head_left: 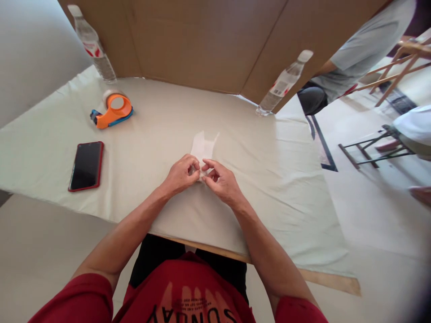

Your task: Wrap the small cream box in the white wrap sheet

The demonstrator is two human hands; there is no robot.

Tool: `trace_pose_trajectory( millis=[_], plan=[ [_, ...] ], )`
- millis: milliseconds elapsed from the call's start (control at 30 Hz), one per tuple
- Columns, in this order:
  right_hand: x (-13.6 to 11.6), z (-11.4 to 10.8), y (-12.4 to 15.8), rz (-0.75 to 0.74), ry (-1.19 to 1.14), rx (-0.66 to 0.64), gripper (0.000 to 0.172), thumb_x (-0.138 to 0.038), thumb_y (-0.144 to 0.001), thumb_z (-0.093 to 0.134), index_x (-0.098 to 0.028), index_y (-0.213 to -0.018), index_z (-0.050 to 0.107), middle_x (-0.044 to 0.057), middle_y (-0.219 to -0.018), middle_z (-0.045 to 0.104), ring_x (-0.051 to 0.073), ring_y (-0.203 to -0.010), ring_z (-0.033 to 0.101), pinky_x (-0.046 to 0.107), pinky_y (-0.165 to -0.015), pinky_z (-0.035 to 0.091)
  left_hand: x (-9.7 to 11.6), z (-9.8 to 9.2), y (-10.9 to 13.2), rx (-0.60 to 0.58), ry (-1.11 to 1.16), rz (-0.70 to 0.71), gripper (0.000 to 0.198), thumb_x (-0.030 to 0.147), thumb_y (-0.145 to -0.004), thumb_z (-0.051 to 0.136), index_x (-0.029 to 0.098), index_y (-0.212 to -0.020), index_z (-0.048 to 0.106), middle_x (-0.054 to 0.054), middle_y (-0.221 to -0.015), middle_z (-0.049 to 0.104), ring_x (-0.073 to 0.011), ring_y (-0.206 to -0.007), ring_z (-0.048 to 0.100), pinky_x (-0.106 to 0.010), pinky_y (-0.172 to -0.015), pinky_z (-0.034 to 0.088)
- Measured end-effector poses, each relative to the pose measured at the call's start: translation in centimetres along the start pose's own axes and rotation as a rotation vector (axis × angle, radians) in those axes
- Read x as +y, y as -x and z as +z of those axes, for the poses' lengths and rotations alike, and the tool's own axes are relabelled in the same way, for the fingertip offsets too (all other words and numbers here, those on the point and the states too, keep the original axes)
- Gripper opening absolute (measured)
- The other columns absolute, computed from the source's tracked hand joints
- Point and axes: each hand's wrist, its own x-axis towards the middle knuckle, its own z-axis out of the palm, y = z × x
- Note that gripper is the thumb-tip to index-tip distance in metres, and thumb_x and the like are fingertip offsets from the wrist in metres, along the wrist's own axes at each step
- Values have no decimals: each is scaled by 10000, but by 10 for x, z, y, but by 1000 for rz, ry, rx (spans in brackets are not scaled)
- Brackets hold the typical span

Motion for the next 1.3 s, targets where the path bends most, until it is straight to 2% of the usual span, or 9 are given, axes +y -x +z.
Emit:
trace_pose_trajectory(
  millis=[200,367,533,633,833,967,1133,1233,1300],
  plan=[
    [2,2,-2,-53,149,-15,414,-209,-845,581,-223,-1257,613,65,-1071,704,131,-677,598,306,-707,528,3,-1,0,-20,17,-7,44,154,-784,565,195,-768,573,-26,-959,652,-109,-704,531,-255,-676,447],
    [2,1,0,-81,227,-39,448,-197,-870,559,-214,-1317,572,75,-1109,698,143,-702,619,319,-741,534,22,-13,0,-10,-215,-138,25,189,-799,596,203,-805,616,-43,-999,635,-134,-696,559,-280,-641,455],
    [2,4,0,-76,311,-20,510,-177,-861,548,-241,-1367,538,78,-1169,702,170,-743,654,352,-793,541,28,-15,-13,-3,-396,-135,218,382,-815,680,204,-726,592,-26,-777,604,-135,-562,498,-279,-534,374],
    [1,4,1,-48,310,-11,542,-195,-858,562,-222,-1397,512,96,-1215,692,179,-757,668,372,-821,549,22,-9,-19,-14,-365,-146,341,461,-828,669,201,-641,551,-21,-703,593,-142,-581,523,-269,-529,371],
    [-1,5,0,3,250,-1,611,-225,-863,567,-194,-1460,442,95,-1143,711,164,-729,665,351,-802,547,11,-7,-11,-30,-165,-134,349,523,-863,646,195,-748,609,-21,-784,629,-135,-656,557,-271,-613,445],
    [0,3,-1,-1,219,-18,618,-220,-855,561,-208,-1460,440,94,-1161,707,145,-687,639,328,-740,542,7,-1,-8,21,-187,-121,285,457,-861,662,200,-761,591,-21,-798,617,-142,-671,551,-282,-628,457],
    [-7,-21,-9,-84,215,-87,446,-239,-834,592,-224,-1279,615,68,-1106,716,114,-620,593,278,-638,507,3,6,-9,69,-250,-25,133,230,-782,695,215,-776,563,-63,-942,658,-242,-983,605,-390,-864,514],
    [-13,-42,-28,-67,356,-26,338,-248,-869,560,-215,-1182,683,51,-976,738,126,-615,583,278,-642,477,3,6,-10,41,-204,-3,170,148,-739,684,223,-794,542,-98,-1144,662,-279,-1156,588,-447,-994,493],
    [-13,-50,-46,-27,520,-53,405,-203,-873,536,-219,-1258,660,34,-861,741,155,-640,608,290,-671,453,5,6,-11,6,-172,-14,177,132,-750,658,227,-835,536,-109,-1228,650,-286,-1213,578,-460,-1028,484]
  ],
)
